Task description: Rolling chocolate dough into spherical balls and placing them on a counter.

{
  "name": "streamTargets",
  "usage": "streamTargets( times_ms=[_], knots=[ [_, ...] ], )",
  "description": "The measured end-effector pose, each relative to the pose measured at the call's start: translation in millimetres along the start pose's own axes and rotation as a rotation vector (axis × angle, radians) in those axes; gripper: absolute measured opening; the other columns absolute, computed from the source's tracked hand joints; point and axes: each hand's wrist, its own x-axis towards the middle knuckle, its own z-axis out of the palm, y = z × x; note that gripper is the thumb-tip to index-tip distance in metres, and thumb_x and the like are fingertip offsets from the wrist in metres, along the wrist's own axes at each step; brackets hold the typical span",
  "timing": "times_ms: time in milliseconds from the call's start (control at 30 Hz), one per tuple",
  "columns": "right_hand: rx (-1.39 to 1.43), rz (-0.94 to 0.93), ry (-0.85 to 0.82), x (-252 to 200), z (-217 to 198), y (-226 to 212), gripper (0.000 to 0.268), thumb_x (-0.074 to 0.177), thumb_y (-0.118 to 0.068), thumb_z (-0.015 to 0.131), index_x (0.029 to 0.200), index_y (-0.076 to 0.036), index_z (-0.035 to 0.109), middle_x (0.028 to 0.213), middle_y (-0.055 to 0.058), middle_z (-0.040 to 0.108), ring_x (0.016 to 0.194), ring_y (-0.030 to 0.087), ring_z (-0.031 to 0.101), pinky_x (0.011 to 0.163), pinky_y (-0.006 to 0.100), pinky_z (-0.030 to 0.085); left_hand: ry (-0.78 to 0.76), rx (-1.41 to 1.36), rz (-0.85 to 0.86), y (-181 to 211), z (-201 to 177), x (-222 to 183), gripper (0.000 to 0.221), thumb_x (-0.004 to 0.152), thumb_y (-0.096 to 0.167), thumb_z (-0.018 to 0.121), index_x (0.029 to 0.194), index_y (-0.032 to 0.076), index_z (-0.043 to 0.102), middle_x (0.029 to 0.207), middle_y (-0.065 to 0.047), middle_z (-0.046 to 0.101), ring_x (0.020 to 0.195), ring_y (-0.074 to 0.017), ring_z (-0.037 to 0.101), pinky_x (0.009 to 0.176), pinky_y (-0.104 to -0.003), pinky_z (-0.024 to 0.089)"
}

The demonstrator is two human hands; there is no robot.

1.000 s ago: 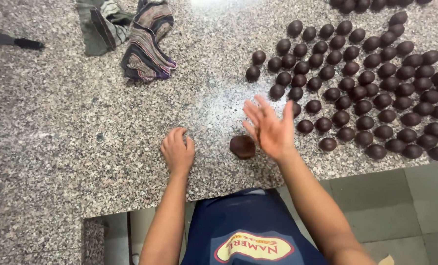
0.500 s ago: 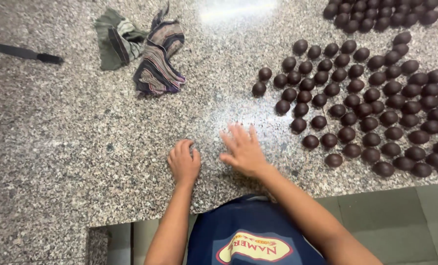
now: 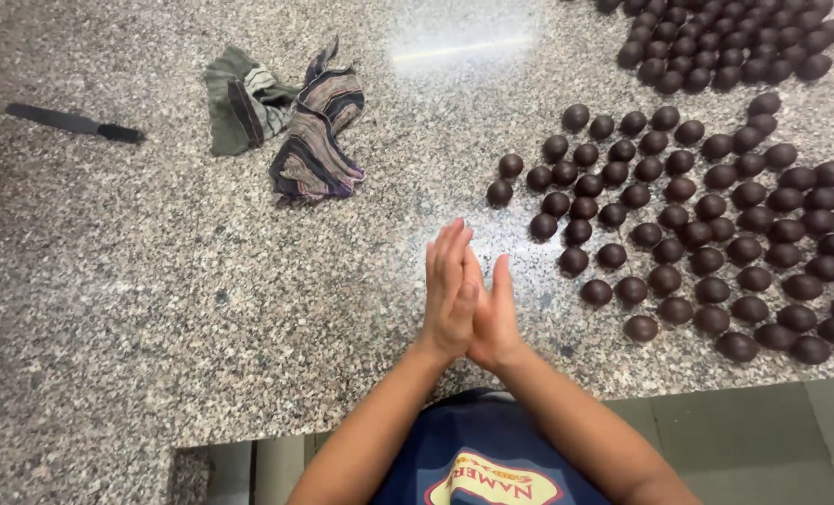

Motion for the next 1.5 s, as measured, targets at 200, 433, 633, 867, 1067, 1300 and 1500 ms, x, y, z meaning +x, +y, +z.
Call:
streamTargets(
  times_ms=[200,433,633,867,1067,1300,1500],
  knots=[
    [0.02,-0.118,-0.007,-1,0,-3,0.093,0.094,-0.078,0.016,0.167,-0.02,0.009,0.174,0.005,0.017,0.158,0.025,0.02,0.127,0.044,0.015,-0.098,0.06,0.257,25,-8,1,0.077,0.111,0.06,0.015,0.16,0.004,0.034,0.17,-0.02,0.032,0.162,-0.038,0.026,0.134,-0.056,0.012],
    [0.059,-0.142,0.031,12,2,-21,0.094,0.094,-0.077,0.018,0.166,-0.016,0.016,0.17,0.013,0.025,0.155,0.031,0.026,0.123,0.052,0.022,-0.141,0.061,0.333,53,-4,-9,0.078,0.111,0.062,0.016,0.157,0.004,0.039,0.168,-0.021,0.036,0.161,-0.0389,0.029,0.135,-0.054,0.015],
    [0.1,-0.098,0.053,16,-5,-19,0.092,0.093,-0.077,0.018,0.164,-0.018,0.021,0.168,0.012,0.03,0.155,0.03,0.028,0.125,0.051,0.022,-0.21,0.119,0.413,51,1,-18,0.075,0.111,0.06,0.021,0.157,0.006,0.044,0.167,-0.018,0.04,0.16,-0.0356,0.033,0.135,-0.052,0.014],
    [0.044,-0.035,0.035,-10,21,-9,0.091,0.095,-0.076,0.022,0.165,-0.017,0.022,0.167,0.012,0.034,0.152,0.032,0.034,0.125,0.049,0.026,-0.127,0.362,0.427,28,-8,12,0.072,0.109,0.06,0.022,0.156,0.01,0.043,0.169,-0.016,0.033,0.161,-0.0328,0.021,0.134,-0.052,0.001],
    [-0.013,-0.079,0.014,18,-20,-10,0.092,0.092,-0.078,0.018,0.164,-0.022,0.022,0.167,0.011,0.032,0.152,0.029,0.034,0.123,0.049,0.027,-0.17,0.249,0.445,47,8,-7,0.072,0.11,0.059,0.021,0.157,0.009,0.043,0.17,-0.014,0.034,0.163,-0.0331,0.022,0.136,-0.051,0.004],
    [0.126,0.008,0.049,15,-49,4,0.1,0.09,-0.085,0.02,0.162,-0.015,0.028,0.164,0.018,0.035,0.151,0.038,0.033,0.121,0.054,0.027,-0.213,0.296,0.464,31,-2,1,0.072,0.107,0.056,0.031,0.155,0.006,0.047,0.167,-0.017,0.038,0.16,-0.0352,0.025,0.132,-0.053,0.005],
    [-0.065,-0.034,0.106,53,-83,-9,0.095,0.09,-0.08,0.022,0.162,-0.018,0.028,0.163,0.009,0.038,0.149,0.029,0.036,0.121,0.049,0.027,-0.234,0.121,0.405,37,25,-3,0.069,0.11,0.054,0.029,0.156,0.005,0.044,0.169,-0.017,0.035,0.163,-0.0361,0.023,0.135,-0.053,0.007]
  ],
)
